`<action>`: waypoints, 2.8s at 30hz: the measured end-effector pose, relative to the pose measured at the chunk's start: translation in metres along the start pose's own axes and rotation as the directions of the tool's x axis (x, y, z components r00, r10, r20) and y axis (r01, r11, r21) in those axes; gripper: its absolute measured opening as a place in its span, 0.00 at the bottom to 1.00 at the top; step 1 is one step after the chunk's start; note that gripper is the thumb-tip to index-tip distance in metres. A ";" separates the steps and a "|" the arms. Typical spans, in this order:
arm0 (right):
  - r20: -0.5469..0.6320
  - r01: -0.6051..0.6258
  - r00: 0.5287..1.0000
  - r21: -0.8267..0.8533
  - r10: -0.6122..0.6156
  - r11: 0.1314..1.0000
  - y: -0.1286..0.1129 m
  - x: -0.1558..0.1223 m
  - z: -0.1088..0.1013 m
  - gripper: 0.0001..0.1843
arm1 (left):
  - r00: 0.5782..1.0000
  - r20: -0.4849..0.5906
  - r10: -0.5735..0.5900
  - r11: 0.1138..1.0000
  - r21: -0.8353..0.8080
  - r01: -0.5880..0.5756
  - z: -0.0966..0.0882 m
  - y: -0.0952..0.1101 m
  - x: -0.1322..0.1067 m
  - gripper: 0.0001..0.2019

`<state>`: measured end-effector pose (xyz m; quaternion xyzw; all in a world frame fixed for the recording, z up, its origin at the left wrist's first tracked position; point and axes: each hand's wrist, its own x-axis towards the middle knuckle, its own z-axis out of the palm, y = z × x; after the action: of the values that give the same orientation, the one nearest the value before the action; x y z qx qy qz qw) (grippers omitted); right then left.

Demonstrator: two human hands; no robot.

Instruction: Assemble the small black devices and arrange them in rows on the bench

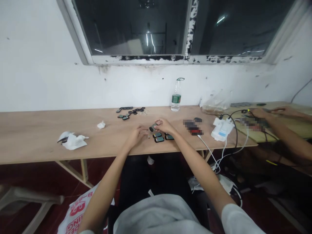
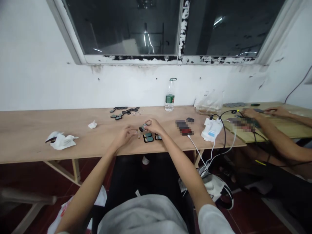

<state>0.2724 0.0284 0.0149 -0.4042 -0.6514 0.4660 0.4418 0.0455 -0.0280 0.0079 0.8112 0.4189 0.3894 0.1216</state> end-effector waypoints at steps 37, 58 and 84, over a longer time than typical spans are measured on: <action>0.030 0.034 0.999 -0.599 -0.020 0.800 0.007 0.023 -0.011 0.01 | 0.982 0.102 -0.161 0.978 -0.119 0.173 0.026 0.003 -0.004 0.15; -0.003 -0.018 1.000 -0.648 0.022 0.762 0.042 -0.002 -0.079 0.09 | 0.985 0.135 -0.110 0.993 0.060 0.102 0.029 -0.004 -0.006 0.11; -0.106 0.126 0.987 0.030 -0.122 0.992 -0.016 -0.078 -0.010 0.20 | 0.981 -0.053 0.189 0.978 0.100 -0.183 0.022 0.053 -0.006 0.14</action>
<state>0.3025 -0.0462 0.0164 -0.3786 -0.6427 0.4277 0.5106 0.0911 -0.0625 0.0179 0.8392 0.3629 0.4037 0.0331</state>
